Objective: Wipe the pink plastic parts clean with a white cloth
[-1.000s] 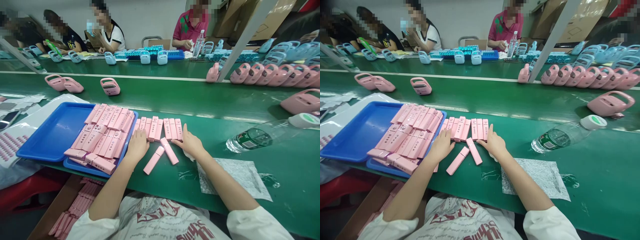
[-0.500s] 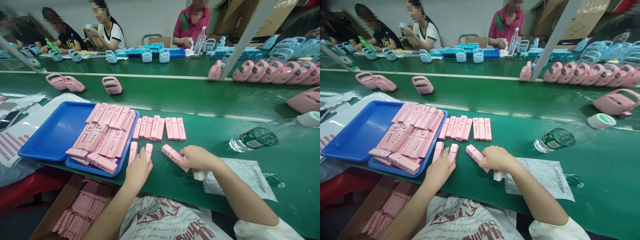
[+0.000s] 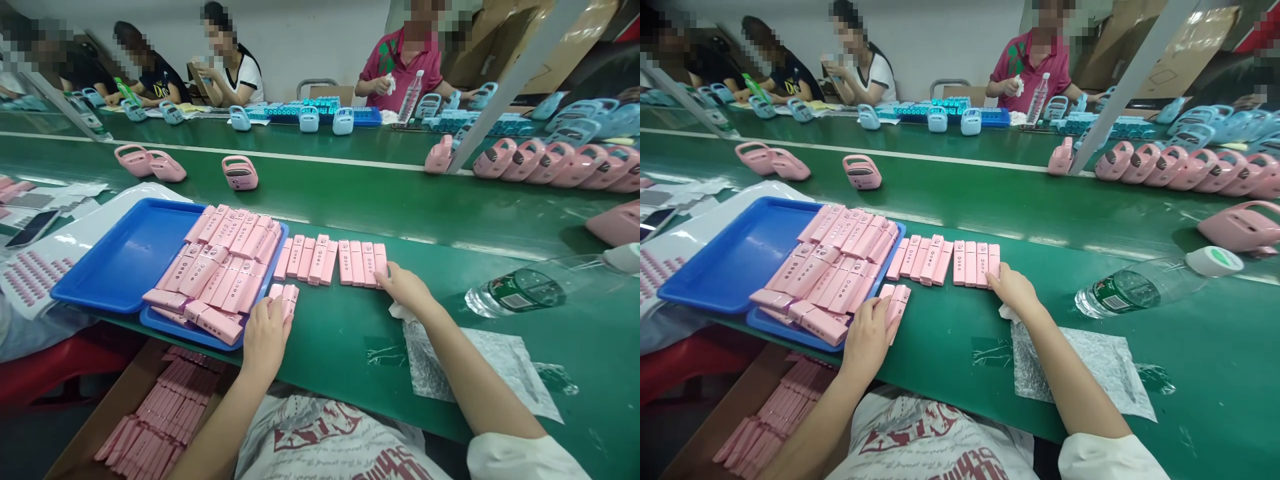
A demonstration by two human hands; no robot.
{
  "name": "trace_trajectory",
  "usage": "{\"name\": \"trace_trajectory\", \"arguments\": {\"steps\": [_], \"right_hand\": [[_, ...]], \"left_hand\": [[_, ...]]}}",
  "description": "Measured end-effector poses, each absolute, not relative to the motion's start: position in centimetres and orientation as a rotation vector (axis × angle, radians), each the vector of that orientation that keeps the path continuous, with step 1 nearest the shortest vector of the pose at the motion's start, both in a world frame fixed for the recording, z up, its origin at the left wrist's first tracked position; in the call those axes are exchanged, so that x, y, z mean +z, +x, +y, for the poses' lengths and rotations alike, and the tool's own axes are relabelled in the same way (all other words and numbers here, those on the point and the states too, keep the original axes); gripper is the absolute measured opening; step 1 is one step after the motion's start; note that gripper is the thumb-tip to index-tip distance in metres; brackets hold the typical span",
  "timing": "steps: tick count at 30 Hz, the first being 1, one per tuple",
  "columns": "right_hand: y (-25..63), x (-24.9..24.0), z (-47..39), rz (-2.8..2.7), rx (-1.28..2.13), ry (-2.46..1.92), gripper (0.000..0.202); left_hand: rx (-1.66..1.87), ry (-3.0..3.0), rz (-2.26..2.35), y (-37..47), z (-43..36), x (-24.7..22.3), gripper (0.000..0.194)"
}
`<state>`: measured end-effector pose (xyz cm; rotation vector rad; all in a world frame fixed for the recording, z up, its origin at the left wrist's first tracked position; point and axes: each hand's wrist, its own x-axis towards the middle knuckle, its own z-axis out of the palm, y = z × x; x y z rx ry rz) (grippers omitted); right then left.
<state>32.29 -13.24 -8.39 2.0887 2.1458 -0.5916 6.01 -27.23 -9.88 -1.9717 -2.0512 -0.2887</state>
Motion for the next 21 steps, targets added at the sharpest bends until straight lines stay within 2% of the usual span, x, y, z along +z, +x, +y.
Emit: {"name": "trace_trajectory", "arguments": {"steps": [7, 14, 21], "right_hand": [[32.3, -8.9, -14.1, 2.283, -0.634, 1.998, 0.04], [32.4, -9.1, -14.3, 2.374, -0.639, 1.965, 0.044], [33.1, -9.5, -13.9, 2.463, -0.741, 1.992, 0.038]], "left_hand": [[-0.201, -1.989, -2.079, 6.9, -26.4, -9.9, 0.034], [-0.183, -1.922, -2.118, 7.6, -25.5, -10.0, 0.035], [-0.268, -2.123, -2.167, 10.7, -20.0, -8.0, 0.048]]}}
